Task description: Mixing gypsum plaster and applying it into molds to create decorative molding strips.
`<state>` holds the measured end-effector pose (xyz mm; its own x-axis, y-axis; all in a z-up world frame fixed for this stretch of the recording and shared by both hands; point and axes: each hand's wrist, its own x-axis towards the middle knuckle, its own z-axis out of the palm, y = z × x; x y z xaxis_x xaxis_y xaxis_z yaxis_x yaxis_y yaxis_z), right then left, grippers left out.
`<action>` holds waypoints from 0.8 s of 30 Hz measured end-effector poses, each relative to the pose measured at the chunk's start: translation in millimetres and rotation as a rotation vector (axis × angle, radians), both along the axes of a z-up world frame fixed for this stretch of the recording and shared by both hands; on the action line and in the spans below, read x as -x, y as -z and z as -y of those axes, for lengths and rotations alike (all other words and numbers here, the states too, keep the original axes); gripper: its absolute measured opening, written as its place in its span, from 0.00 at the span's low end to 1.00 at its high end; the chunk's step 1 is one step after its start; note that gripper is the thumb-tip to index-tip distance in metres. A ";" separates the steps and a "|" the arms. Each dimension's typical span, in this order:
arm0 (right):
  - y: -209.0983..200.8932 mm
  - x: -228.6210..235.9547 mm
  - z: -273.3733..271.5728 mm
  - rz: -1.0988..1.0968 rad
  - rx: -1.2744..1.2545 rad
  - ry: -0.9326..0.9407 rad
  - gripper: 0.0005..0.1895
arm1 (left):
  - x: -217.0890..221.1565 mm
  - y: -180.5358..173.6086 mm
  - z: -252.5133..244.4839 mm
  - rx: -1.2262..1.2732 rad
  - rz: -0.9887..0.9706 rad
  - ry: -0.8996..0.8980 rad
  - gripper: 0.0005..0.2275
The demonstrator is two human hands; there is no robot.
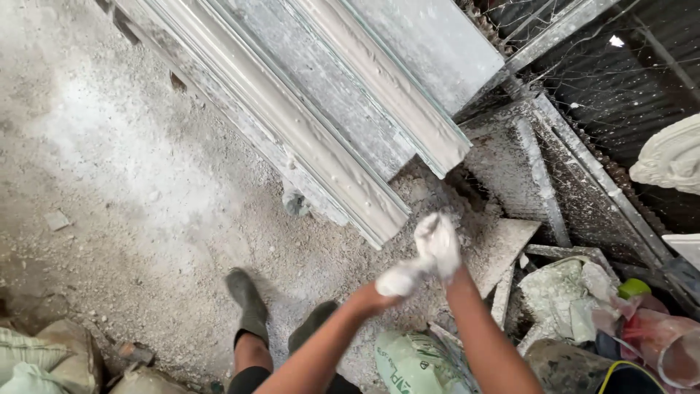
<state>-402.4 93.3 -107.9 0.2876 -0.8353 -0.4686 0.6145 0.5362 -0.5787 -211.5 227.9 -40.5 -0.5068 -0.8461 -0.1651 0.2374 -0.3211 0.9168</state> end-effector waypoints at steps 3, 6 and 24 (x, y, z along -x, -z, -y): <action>-81.6 -115.5 59.3 -0.166 -0.028 -0.018 0.21 | -112.3 -92.2 29.5 -0.171 -0.089 -0.208 0.28; -87.0 -212.6 103.9 -0.028 0.221 -0.296 0.26 | -183.7 -110.3 38.1 -0.113 -0.045 -0.307 0.30; -118.3 -111.8 -25.0 -0.294 -0.319 0.605 0.20 | -294.8 -30.7 68.8 -0.226 -0.019 -0.342 0.23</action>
<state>-290.6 118.3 10.4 -0.3539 -0.6187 -0.7014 0.6997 0.3225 -0.6375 83.3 159.1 -9.8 -0.2076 -0.9096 -0.3599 0.3811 -0.4141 0.8266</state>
